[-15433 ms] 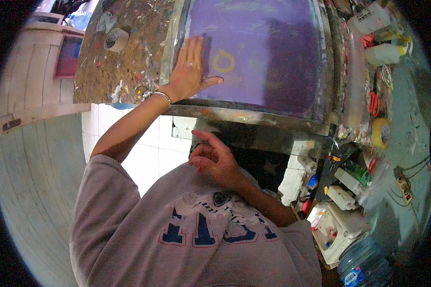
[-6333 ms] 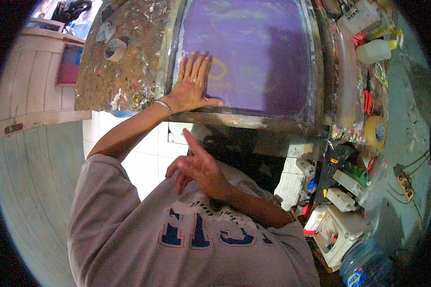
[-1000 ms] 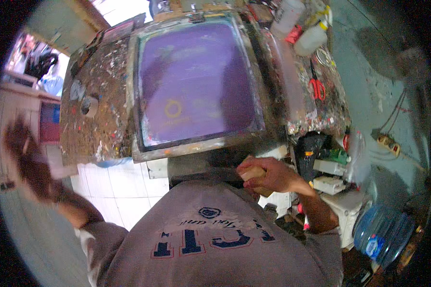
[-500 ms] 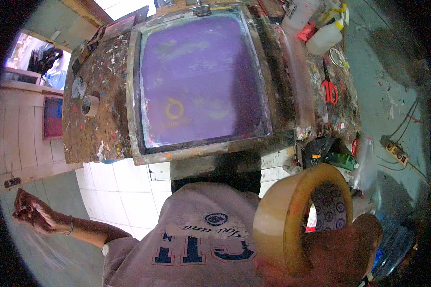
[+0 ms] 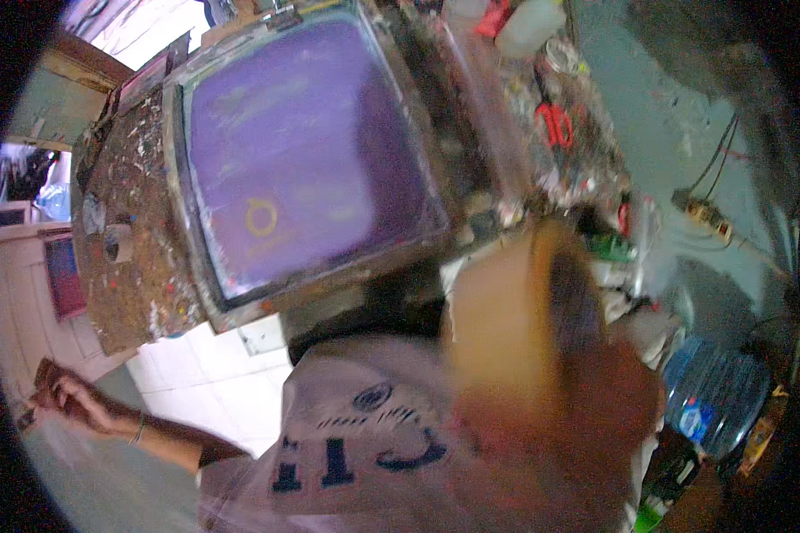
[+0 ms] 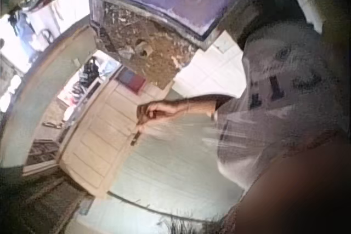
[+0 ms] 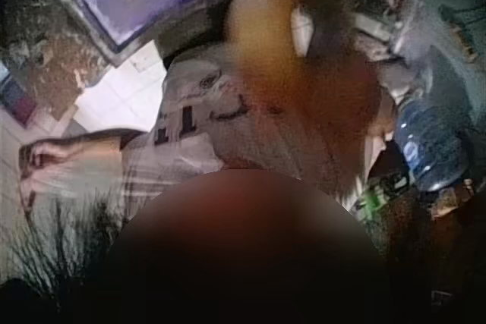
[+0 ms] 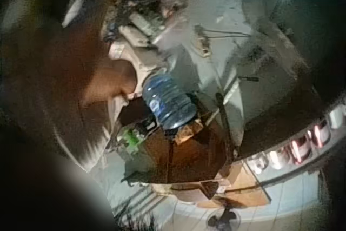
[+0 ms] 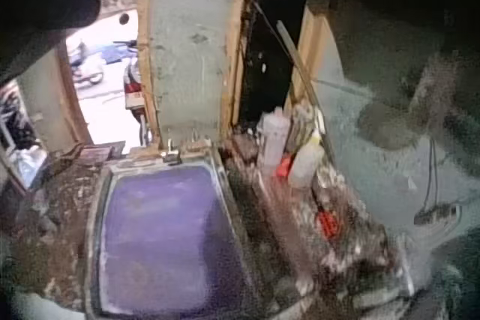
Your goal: The person carries a purple screen printing frame to a workbench, secures it with clamps, and applies masking tape along the edges. The person then smooths the tape and continues taping the frame edges.
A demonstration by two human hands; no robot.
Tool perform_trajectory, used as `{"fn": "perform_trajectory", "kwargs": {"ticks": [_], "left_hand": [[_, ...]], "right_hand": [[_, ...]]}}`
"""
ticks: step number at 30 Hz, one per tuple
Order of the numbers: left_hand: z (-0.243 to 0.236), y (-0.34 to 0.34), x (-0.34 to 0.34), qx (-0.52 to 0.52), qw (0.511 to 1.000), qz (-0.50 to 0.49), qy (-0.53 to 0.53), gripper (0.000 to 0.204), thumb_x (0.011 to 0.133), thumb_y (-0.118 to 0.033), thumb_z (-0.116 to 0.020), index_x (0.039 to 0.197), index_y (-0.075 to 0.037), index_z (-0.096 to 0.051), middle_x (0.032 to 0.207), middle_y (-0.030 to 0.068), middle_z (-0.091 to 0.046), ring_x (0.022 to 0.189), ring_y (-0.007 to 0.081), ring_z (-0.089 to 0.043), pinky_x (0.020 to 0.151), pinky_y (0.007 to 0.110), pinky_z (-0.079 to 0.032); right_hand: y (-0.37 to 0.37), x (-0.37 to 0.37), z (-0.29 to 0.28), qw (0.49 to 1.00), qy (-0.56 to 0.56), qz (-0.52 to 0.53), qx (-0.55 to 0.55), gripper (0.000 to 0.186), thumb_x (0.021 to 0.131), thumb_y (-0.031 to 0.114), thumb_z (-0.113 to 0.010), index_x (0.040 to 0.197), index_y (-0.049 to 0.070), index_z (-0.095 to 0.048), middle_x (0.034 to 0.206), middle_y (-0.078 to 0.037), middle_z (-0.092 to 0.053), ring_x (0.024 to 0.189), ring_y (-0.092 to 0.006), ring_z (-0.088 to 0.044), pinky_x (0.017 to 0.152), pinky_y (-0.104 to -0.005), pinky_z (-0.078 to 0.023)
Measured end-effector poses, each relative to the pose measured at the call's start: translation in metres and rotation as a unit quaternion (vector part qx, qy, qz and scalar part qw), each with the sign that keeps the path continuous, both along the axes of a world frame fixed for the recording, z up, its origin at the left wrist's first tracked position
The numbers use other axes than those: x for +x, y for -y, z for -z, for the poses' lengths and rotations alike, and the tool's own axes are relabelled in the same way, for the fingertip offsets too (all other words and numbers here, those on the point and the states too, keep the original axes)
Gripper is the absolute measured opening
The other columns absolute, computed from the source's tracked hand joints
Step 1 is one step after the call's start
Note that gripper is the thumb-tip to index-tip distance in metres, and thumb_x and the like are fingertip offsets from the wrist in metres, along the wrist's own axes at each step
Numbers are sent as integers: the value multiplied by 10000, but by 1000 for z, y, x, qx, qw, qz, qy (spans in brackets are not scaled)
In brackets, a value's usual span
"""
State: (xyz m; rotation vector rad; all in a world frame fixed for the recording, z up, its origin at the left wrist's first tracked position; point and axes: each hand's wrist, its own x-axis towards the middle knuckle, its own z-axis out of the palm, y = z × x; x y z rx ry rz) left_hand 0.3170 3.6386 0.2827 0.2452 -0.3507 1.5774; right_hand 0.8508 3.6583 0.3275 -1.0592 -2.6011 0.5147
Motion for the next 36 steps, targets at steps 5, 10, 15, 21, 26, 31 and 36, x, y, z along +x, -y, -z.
{"fn": "perform_trajectory", "kwargs": {"ticks": [5, 10, 15, 21, 26, 31, 36], "left_hand": [[23, -20, -23, -20, 998, -54, -38, 132, 919, 6, -586, 973, -70, -493, 849, 17, -449, 755, 133, -443, 772, 320, -418], [34, -39, -32, -44, 991, -106, -62, 183, 872, 60, -608, 1009, -33, -531, 856, 26, -452, 764, 139, -444, 789, 309, -414], [20, -24, -19, -73, 973, -179, -126, 132, 900, 34, -565, 1002, -30, -511, 862, 26, -432, 783, 149, -436, 863, 347, -407], [14, -6, -19, -93, 965, -180, -165, 82, 938, 2, -504, 1006, -39, -482, 878, 30, -412, 815, 158, -432, 933, 389, -394], [22, -17, -21, -99, 972, -136, -165, 46, 969, -24, -454, 1009, -46, -459, 891, 33, -396, 841, 165, -429, 990, 423, -383], [23, -53, -16, -80, 983, -4, -167, 34, 1000, -51, -403, 1012, -53, -435, 905, 36, -380, 868, 173, -425, 1048, 458, -372], [36, -55, -43, -96, 975, 78, -185, 116, 1007, -109, -404, 1075, -66, -488, 1021, 70, -465, 1023, 216, -478, 1079, 517, -376]], "right_hand": [[-45, 116, 79, 938, -6, 347, 17, 250, 907, 150, -613, 1096, 1, -680, 1053, -185, -693, 928, -346, -684, 792, -395, -517], [-110, 201, 165, 860, 167, 481, 42, 431, 867, 228, -679, 1263, 76, -605, 957, -228, -689, 867, -387, -676, 767, -472, -514], [-129, 220, 207, 812, 279, 510, -50, 818, 835, 229, -708, 1506, 156, -246, 949, -294, -662, 884, -454, -648, 770, -534, -493], [-98, 202, 183, 832, 274, 482, 19, 787, 853, 219, -663, 1497, 72, -236, 990, -261, -673, 890, -442, -661, 824, -525, -518], [-3, 44, 57, 905, -285, 300, 93, 615, 763, 83, -736, 1335, 49, -513, 1307, -139, -561, 1101, -250, -593, 921, -376, -466], [-13, -16, 43, 858, -512, -42, 24, 476, 744, 200, -785, 1178, 115, -610, 1142, -82, -594, 1033, -211, -575, 802, -374, -479], [-24, -24, 46, 848, -529, -23, -18, 350, 724, 317, -833, 1020, 180, -707, 978, -25, -627, 964, -172, -556, 683, -371, -492]]}}
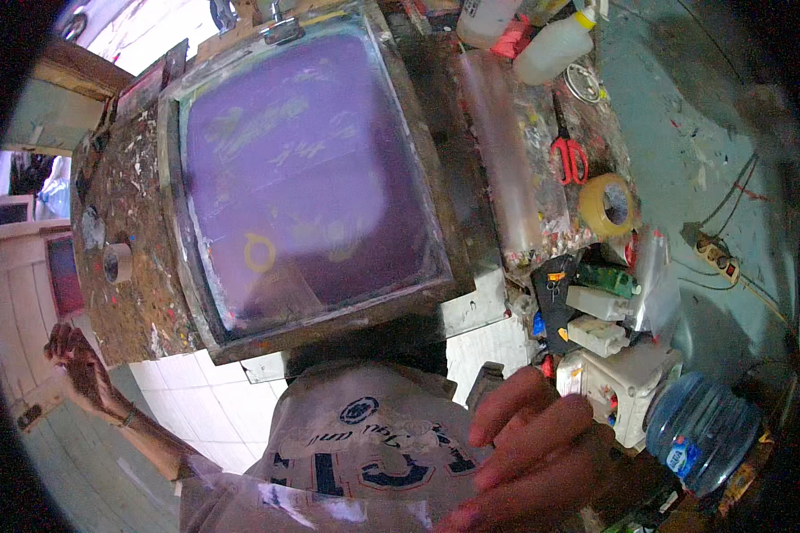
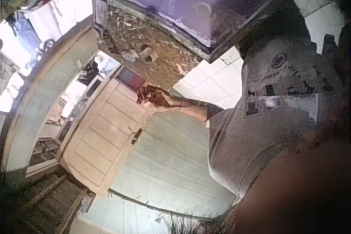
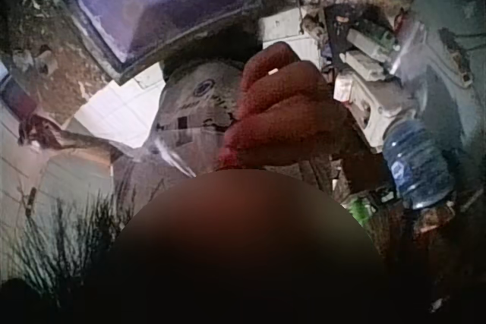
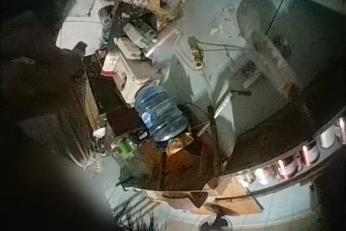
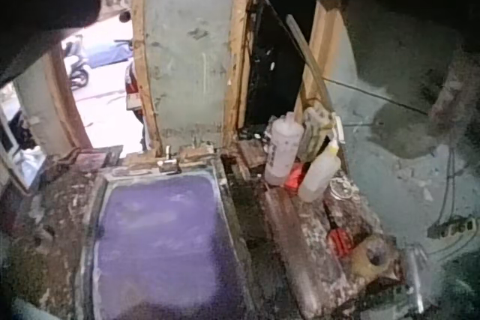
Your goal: The person carries a purple screen printing frame to a workbench, secures it with clamps, and applies masking tape along the edges. The person then smooths the tape and continues taping the frame edges.
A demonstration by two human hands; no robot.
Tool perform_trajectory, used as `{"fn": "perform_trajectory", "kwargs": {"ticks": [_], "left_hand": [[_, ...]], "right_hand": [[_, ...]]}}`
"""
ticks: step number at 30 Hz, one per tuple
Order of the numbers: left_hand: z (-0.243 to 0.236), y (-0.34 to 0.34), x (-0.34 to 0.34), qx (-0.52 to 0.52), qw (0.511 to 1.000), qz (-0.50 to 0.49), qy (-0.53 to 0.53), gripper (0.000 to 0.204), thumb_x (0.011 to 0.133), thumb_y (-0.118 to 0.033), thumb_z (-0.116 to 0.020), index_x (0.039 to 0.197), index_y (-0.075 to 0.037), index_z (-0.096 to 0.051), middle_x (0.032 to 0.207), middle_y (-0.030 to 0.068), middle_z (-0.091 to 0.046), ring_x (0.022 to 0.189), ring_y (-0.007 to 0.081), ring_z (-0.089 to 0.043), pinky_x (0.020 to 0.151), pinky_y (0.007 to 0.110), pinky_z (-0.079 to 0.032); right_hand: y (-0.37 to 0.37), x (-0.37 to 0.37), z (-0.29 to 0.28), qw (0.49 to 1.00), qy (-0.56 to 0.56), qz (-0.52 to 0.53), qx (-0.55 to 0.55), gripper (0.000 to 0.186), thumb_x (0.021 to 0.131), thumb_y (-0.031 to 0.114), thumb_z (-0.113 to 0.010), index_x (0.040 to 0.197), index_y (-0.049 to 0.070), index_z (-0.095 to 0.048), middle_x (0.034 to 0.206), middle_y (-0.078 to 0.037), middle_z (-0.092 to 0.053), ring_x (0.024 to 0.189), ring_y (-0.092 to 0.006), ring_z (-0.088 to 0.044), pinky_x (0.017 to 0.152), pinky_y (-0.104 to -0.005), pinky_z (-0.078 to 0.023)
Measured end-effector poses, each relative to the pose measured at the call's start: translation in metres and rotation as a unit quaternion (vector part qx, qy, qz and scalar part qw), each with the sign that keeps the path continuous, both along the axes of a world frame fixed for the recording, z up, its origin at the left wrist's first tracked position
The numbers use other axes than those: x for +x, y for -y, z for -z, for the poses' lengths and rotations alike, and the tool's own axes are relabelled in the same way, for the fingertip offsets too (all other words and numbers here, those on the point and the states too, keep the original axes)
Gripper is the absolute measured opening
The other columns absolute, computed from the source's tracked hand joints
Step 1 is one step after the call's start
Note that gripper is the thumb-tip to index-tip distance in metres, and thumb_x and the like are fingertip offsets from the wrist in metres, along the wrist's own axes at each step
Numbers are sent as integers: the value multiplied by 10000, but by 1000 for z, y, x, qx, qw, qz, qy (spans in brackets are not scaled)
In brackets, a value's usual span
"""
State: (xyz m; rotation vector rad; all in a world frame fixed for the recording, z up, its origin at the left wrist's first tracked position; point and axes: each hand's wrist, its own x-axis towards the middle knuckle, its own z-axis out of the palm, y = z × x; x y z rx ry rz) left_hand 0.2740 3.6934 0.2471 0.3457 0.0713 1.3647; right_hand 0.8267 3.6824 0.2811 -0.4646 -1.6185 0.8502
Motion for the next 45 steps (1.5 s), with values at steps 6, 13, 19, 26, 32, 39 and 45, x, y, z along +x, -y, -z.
{"fn": "perform_trajectory", "kwargs": {"ticks": [6, 13, 19, 26, 32, 39, 45], "left_hand": [[71, 18, -113, -148, 881, -279, -352, 405, 973, -108, -536, 1368, -58, -458, 1325, 120, -525, 1157, 237, -534, 1014, 438, -448], [-37, -9, -30, 1, 569, -436, -697, 71, 922, -38, -609, 990, -17, -600, 1027, 95, -634, 922, 158, -592, 858, 274, -478], [-194, -57, 101, 188, 359, -328, -853, 175, 886, -12, -617, 1054, 35, -635, 1054, 100, -661, 1058, 189, -615, 942, 309, -488], [-246, -88, 146, 268, 418, -237, -835, 52, 842, -7, -694, 888, 5, -674, 872, 70, -699, 839, 109, -648, 781, 258, -538], [-281, -71, 111, 266, 434, -320, -799, 19, 867, -43, -692, 882, -33, -697, 829, 41, -695, 794, 92, -648, 729, 248, -540], [-290, -61, 91, 225, 429, -419, -768, 63, 869, -105, -712, 852, -59, -672, 752, -4, -647, 667, 54, -569, 610, 212, -471], [-258, -73, 85, 174, 538, -432, -702, 38, 897, -97, -681, 887, -67, -659, 761, -21, -643, 655, 50, -556, 596, 195, -446]], "right_hand": [[-37, -9, 13, 993, 105, 31, 47, 496, 539, 307, -942, 927, 163, -669, 963, -22, -593, 795, -205, -557, 635, -336, -482], [-70, -34, 59, 943, 136, 202, -227, 538, 731, 232, -825, 1159, -11, -608, 1127, -121, -626, 980, -211, -585, 849, -342, -457], [-137, -121, -15, 990, 96, 39, -94, 835, 636, 325, -900, 1290, -25, -516, 1255, -155, -586, 1222, -266, -529, 981, -390, -431], [-167, -271, -52, 986, 48, -160, 16, 785, 685, 146, -873, 1330, -42, -467, 1200, -147, -634, 1084, -219, -612, 934, -345, -482], [-167, -251, 21, 954, 100, -236, -159, 360, 805, 7, -736, 1146, -45, -633, 1007, -105, -703, 919, -142, -653, 820, -274, -517], [-169, -207, 86, 944, 177, -203, -192, 192, 845, 67, -714, 1027, 3, -710, 948, -84, -720, 869, -105, -645, 798, -262, -513], [-167, -162, 106, 938, 182, -140, -259, 192, 898, 148, -679, 1028, 12, -715, 899, -30, -700, 812, -91, -624, 740, -238, -507]]}}
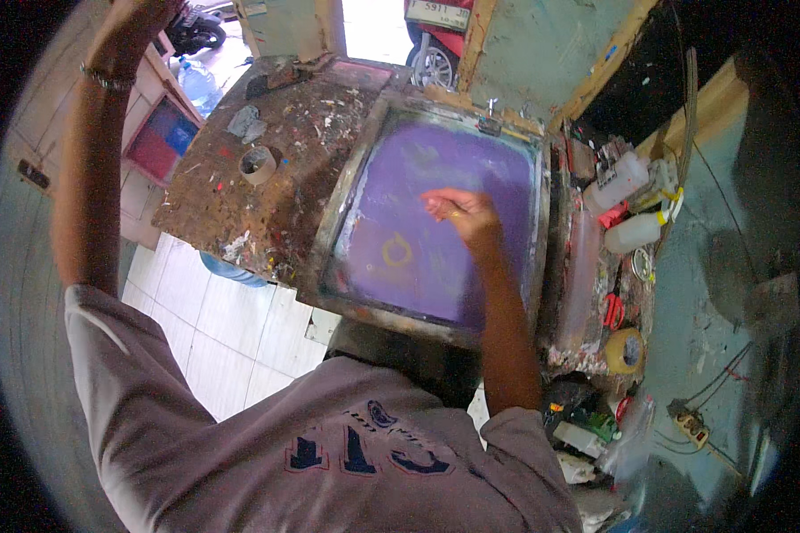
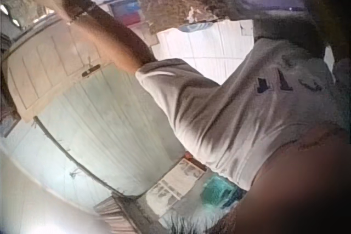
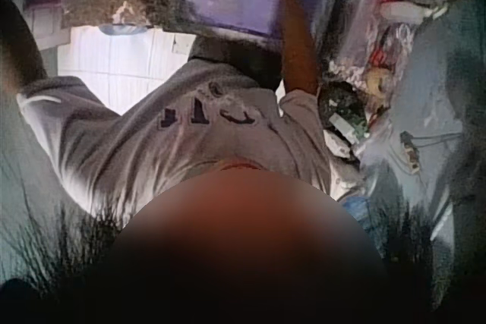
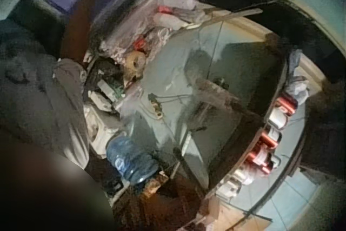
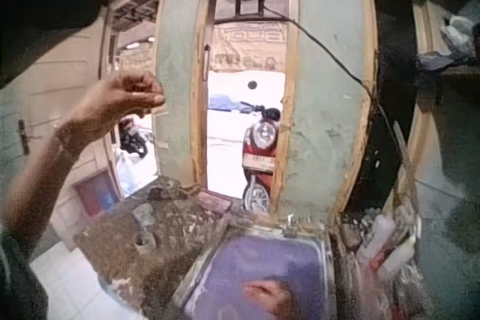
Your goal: The person carries a purple screen printing frame to a workbench, secures it with clamps, and applies masking tape along the edges. The person then smooths the tape and continues taping the frame edges.
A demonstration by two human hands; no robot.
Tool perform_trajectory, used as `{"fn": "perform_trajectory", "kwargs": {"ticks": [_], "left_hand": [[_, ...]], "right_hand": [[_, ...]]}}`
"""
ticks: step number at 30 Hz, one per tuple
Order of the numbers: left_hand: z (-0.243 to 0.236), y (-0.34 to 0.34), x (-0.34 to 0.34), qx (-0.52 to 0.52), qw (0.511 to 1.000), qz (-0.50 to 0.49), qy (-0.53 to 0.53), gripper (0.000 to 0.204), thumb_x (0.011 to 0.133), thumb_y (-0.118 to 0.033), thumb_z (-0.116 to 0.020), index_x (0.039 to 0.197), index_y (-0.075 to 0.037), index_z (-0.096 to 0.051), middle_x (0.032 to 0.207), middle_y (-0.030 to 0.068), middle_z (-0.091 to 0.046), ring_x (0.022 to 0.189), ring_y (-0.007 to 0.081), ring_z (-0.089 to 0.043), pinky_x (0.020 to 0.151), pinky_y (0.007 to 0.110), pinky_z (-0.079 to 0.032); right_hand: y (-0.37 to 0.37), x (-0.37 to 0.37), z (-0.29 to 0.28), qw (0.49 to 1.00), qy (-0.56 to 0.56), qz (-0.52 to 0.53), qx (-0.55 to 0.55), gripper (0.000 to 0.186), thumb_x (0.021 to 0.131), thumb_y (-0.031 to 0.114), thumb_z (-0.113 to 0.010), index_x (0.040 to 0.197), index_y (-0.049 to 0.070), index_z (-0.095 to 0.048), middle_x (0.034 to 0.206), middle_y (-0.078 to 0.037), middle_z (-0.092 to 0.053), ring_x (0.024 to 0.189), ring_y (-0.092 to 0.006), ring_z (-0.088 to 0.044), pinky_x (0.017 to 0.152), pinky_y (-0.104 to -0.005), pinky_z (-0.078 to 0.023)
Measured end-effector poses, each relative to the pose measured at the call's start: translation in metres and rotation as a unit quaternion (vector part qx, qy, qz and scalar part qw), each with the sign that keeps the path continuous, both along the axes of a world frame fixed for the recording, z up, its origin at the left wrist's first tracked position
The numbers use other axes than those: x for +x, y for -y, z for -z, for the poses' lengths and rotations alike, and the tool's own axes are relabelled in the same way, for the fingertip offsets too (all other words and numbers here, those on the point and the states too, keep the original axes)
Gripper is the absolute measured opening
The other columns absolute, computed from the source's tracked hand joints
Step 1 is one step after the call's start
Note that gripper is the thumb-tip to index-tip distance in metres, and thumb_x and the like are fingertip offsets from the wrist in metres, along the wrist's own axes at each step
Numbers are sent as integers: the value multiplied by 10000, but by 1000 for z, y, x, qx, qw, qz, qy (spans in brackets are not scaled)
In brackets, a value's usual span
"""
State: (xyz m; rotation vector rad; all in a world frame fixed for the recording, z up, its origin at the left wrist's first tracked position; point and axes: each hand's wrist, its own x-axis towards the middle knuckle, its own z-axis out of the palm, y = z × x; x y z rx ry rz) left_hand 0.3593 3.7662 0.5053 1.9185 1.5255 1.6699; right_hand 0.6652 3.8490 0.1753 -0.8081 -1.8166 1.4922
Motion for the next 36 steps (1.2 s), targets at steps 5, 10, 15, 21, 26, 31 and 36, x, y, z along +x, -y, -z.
{"fn": "perform_trajectory", "kwargs": {"ticks": [5, 10, 15, 21, 26, 31, 36], "left_hand": [[128, -40, -95, -116, 993, 29, 18, 355, 941, -298, -605, 1196, -52, -632, 1110, 38, -650, 985, 133, -603, 911, 280, -465], [306, -40, -20, -227, 922, 95, 299, 208, 911, -131, -660, 1098, -39, -668, 972, 11, -669, 803, 109, -607, 735, 246, -499], [400, -41, 14, -263, 875, 55, 402, 269, 923, -169, -655, 1154, -31, -646, 971, 47, -687, 809, 130, -634, 763, 253, -511], [407, -44, 27, -240, 881, 37, 407, 230, 890, -62, -677, 1107, 12, -660, 959, 55, -677, 817, 136, -650, 697, 251, -537], [427, -41, 32, -217, 892, 4, 397, 283, 823, 5, -723, 1100, 14, -670, 925, 28, -675, 779, 104, -626, 699, 234, -529], [441, -42, 38, -187, 926, -12, 327, 299, 829, -29, -730, 1120, -5, -667, 905, 29, -691, 790, 94, -623, 734, 232, -508], [451, -50, 42, -149, 956, -69, 243, 307, 829, -8, -718, 1129, 8, -659, 878, 22, -697, 785, 88, -621, 746, 231, -501]], "right_hand": [[-13, 89, 1, 991, 111, 25, -70, 252, 915, 258, -664, 1035, 44, -721, 867, -16, -687, 749, -94, -610, 668, -251, -509], [-36, 182, -7, 948, 301, 37, -98, 253, 909, 285, -674, 993, 51, -723, 883, -15, -694, 761, -107, -629, 620, -270, -545], [-59, 211, 8, 931, 346, 8, -116, 239, 905, 250, -678, 996, 32, -713, 885, -50, -699, 755, -133, -657, 647, -295, -575], [-88, 219, 45, 938, 308, 89, -130, 243, 841, 238, -743, 920, 9, -727, 818, -48, -713, 669, -145, -665, 614, -316, -577], [-84, 203, 51, 946, 268, 105, -152, 320, 798, 296, -794, 909, 5, -724, 787, -47, -707, 656, -149, -667, 573, -314, -558], [-86, 211, 74, 945, 268, 141, -122, 364, 775, 294, -805, 1002, 25, -713, 770, -63, -702, 632, -144, -654, 570, -310, -540], [-77, 200, 85, 942, 267, 201, -12, 403, 791, 245, -783, 1118, 41, -663, 778, -46, -691, 638, -121, -626, 560, -280, -514]]}}
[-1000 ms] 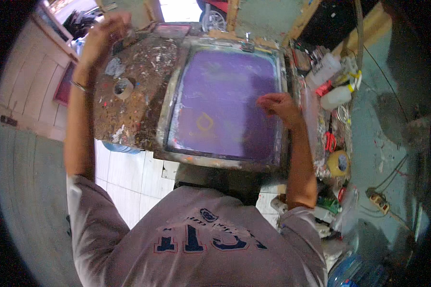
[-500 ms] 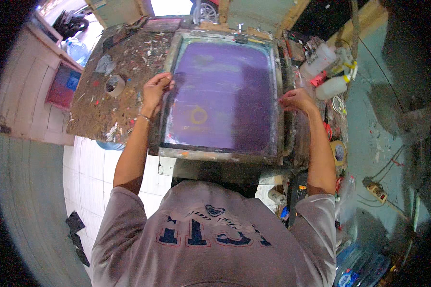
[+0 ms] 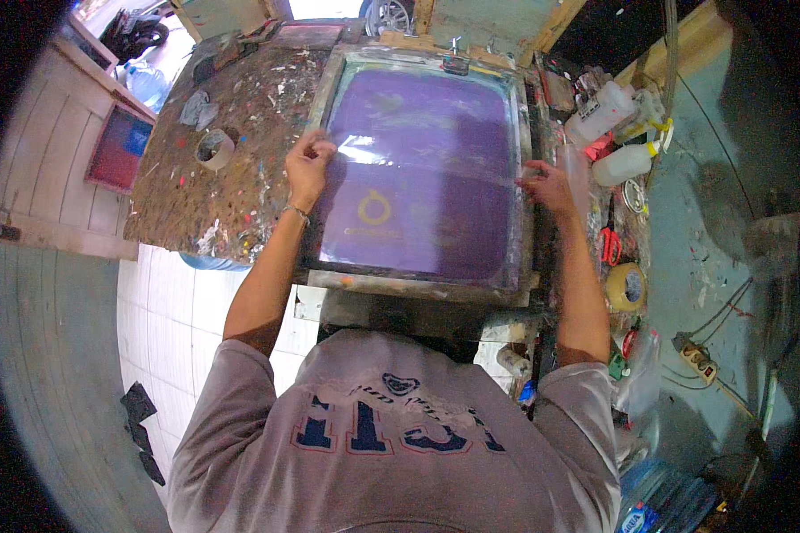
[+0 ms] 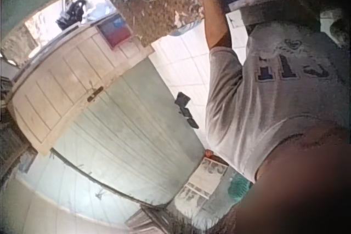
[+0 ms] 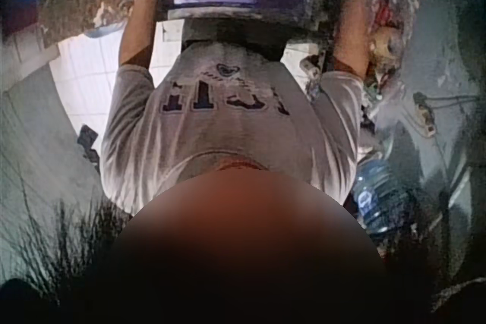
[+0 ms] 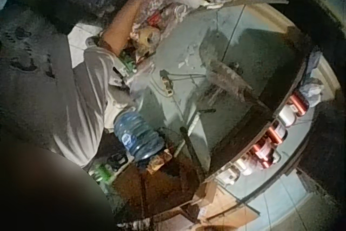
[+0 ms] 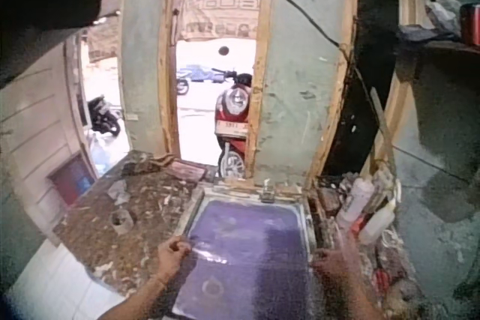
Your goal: The person carries a purple screen printing frame to a workbench, secures it with clamps, and applies masking tape along the edges. The person then smooths the tape and continues taping the frame edges.
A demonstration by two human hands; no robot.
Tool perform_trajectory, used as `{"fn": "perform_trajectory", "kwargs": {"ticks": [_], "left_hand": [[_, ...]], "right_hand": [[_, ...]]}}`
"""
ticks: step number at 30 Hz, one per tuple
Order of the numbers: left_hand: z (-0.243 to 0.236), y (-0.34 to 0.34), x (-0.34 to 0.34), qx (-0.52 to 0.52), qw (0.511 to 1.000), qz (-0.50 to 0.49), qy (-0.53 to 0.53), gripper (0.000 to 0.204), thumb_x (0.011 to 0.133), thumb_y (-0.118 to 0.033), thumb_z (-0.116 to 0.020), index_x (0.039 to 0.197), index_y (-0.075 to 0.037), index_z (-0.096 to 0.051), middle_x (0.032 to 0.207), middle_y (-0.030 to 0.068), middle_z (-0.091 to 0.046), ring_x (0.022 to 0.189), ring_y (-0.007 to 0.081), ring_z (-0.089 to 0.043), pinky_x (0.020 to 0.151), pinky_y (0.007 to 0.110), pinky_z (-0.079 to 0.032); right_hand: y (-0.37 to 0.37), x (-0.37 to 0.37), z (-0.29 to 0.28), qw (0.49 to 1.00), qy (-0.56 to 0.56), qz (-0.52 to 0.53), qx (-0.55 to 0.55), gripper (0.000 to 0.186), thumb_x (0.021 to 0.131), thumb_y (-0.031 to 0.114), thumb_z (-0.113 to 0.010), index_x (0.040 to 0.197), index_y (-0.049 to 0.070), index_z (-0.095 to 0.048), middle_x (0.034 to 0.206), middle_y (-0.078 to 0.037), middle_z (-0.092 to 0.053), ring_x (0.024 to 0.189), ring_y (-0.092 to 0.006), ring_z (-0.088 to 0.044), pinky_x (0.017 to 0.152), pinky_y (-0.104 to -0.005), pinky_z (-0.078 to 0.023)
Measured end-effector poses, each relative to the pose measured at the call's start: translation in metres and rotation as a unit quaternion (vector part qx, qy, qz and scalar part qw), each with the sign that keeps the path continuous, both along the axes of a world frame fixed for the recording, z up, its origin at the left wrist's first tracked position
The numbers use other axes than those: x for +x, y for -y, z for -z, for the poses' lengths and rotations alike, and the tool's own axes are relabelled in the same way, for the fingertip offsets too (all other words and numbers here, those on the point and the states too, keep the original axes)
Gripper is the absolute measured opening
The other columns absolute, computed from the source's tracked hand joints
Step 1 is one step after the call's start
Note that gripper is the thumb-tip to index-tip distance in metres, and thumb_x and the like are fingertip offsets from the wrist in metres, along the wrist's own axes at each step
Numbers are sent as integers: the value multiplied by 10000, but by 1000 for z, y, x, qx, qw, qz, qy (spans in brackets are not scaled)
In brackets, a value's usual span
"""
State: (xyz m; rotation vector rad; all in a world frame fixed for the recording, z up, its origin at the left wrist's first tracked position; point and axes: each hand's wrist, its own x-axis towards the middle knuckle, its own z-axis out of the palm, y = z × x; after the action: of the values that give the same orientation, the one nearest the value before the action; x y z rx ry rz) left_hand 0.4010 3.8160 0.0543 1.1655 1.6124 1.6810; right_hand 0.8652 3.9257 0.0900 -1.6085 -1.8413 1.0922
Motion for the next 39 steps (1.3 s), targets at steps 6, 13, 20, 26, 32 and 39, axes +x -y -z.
{"fn": "perform_trajectory", "kwargs": {"ticks": [6, 13, 20, 26, 32, 39], "left_hand": [[-1, -1, -9, -29, 999, -8, 20, 241, 820, 17, -694, 1061, 16, -687, 878, 44, -704, 802, 96, -626, 762, 247, -509], [3, -8, -10, -66, 994, -1, -89, 118, 800, -20, -725, 913, 7, -704, 786, 21, -671, 706, 78, -583, 676, 239, -484], [-4, -10, 4, -108, 970, -42, -215, 173, 720, -79, -803, 764, -28, -644, 716, 25, -676, 664, 103, -614, 645, 275, -491], [1, -8, 10, -93, 957, -57, -268, 202, 696, -97, -811, 831, -42, -672, 768, 105, -693, 686, 212, -655, 665, 332, -507], [5, -10, 13, -88, 934, -52, -343, 214, 756, -119, -756, 932, -39, -665, 864, 170, -681, 820, 346, -660, 729, 409, -507], [6, -14, 11, -93, 925, -39, -367, 232, 769, -131, -742, 956, -23, -655, 916, 198, -672, 872, 383, -643, 762, 439, -502]], "right_hand": [[11, -4, 3, 997, -56, 43, -19, 331, 817, 212, -759, 1084, 37, -669, 779, -15, -682, 621, -96, -597, 529, -257, -482], [17, -13, 2, 996, -16, 86, -8, 242, 785, 270, -781, 884, 53, -740, 746, -40, -699, 649, -141, -639, 583, -286, -497], [23, -35, -6, 987, 87, 84, 103, 243, 723, 278, -821, 804, 61, -748, 734, -55, -711, 676, -185, -658, 676, -362, -513], [28, -47, 3, 980, 90, 107, 143, 314, 694, 335, -842, 797, 58, -735, 747, -85, -711, 656, -199, -658, 650, -351, -505], [27, -55, 15, 948, 221, 120, 195, 283, 721, 305, -805, 805, 48, -721, 758, -145, -694, 702, -304, -671, 665, -406, -511], [32, -70, 8, 940, 268, 136, 159, 220, 787, 261, -742, 821, 45, -714, 860, -168, -693, 845, -344, -666, 782, -447, -524]]}}
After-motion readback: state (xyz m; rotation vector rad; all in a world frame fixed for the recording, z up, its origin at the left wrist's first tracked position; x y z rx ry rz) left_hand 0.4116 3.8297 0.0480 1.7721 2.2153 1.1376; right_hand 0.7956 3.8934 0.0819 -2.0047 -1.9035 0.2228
